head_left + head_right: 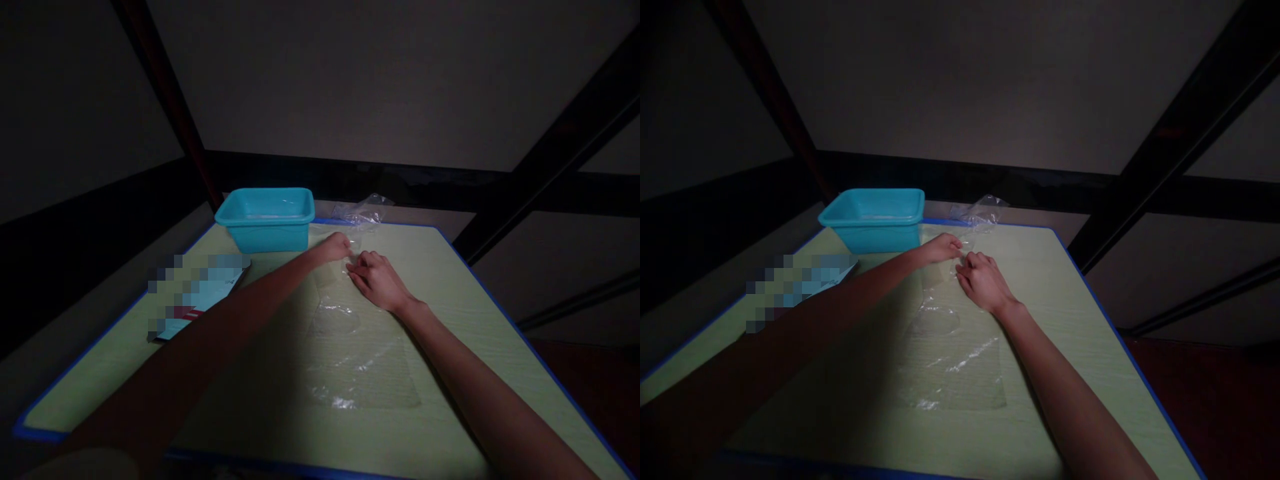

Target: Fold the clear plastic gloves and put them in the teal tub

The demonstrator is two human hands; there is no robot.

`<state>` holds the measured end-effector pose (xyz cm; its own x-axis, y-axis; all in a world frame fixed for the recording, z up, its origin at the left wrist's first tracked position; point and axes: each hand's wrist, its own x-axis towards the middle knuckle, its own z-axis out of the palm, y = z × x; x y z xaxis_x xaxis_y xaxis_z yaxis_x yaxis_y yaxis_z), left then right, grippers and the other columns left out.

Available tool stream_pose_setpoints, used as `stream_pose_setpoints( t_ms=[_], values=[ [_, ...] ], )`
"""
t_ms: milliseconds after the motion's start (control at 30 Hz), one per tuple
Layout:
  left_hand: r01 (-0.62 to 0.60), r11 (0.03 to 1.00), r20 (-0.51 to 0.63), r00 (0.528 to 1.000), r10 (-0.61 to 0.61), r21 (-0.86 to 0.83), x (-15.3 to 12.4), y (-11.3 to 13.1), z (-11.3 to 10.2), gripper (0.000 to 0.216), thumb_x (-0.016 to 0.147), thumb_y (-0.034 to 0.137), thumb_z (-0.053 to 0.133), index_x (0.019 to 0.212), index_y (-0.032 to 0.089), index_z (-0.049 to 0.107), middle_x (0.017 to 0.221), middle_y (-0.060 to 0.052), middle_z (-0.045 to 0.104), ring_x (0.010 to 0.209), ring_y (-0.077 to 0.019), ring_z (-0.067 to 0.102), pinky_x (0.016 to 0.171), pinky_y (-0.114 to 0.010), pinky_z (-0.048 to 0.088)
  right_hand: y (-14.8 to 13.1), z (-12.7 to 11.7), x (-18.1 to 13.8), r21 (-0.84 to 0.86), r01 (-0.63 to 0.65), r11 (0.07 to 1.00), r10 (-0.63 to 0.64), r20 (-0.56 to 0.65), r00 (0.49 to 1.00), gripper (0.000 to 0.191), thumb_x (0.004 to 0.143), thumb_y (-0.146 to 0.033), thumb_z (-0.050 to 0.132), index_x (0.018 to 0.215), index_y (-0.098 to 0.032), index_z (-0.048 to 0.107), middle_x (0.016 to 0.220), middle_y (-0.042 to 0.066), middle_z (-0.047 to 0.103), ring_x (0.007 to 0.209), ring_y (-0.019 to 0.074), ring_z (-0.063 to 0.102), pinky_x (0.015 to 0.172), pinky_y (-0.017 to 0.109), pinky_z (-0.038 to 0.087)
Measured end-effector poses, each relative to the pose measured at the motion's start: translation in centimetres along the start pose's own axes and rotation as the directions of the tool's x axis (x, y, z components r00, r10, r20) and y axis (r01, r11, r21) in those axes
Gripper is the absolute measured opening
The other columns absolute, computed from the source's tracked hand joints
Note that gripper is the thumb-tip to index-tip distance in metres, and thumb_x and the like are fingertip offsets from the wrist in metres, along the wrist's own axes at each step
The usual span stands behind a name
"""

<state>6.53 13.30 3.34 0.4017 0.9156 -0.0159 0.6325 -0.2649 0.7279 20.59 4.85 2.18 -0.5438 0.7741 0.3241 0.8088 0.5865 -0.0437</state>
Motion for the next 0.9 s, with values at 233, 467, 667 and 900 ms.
stream_pose_setpoints(
  t_ms=[233,467,667,900],
  values=[
    [0.005,0.995,0.146,0.989,-0.019,0.096,0.4,0.3,-1.4,0.012,0.059,0.014,0.066,0.05,0.011,0.059,0.041,0.006,0.043,0.044,-0.0075,0.038,0.044,-0.02,0.027,0.0,-0.1,0.0,-0.011,-0.009,1.0,0.009,0.021,1.0,0.027,0.09,-0.022,0.045,0.098,-0.013,0.07,0.086,0.01,0.056,0.083,0.0219,0.047,0.072,0.033,0.034],
    [-0.011,0.99,0.111,0.994,-0.005,0.144,0.8,0.0,-1.4,0.018,0.059,0.016,0.068,0.046,0.013,0.058,0.039,0.006,0.044,0.046,-0.0076,0.04,0.045,-0.02,0.028,-0.1,0.0,0.0,-0.007,-0.017,1.0,0.017,0.039,0.999,0.028,0.091,-0.022,0.044,0.098,-0.013,0.069,0.086,0.01,0.056,0.083,0.0221,0.047,0.072,0.033,0.034],
    [-0.028,0.993,0.048,0.999,0.022,0.114,1.0,-0.4,-1.4,0.023,0.061,0.018,0.068,0.043,0.013,0.056,0.037,0.005,0.043,0.045,-0.0083,0.041,0.046,-0.02,0.03,0.0,0.1,0.0,-0.007,0.002,1.0,-0.002,0.02,1.0,0.028,0.091,-0.022,0.043,0.097,-0.014,0.069,0.085,0.01,0.056,0.083,0.0223,0.048,0.072,0.033,0.035],
    [-0.007,0.994,-0.016,1.0,0.009,0.111,1.2,-0.3,-1.5,0.024,0.065,0.013,0.064,0.043,0.013,0.055,0.037,0.004,0.044,0.044,-0.008,0.041,0.047,-0.02,0.033,0.1,0.2,0.1,-0.014,0.013,1.0,-0.013,0.017,1.0,0.029,0.091,-0.022,0.043,0.099,-0.014,0.069,0.084,0.01,0.056,0.081,0.0215,0.048,0.072,0.033,0.035]
  ],
)
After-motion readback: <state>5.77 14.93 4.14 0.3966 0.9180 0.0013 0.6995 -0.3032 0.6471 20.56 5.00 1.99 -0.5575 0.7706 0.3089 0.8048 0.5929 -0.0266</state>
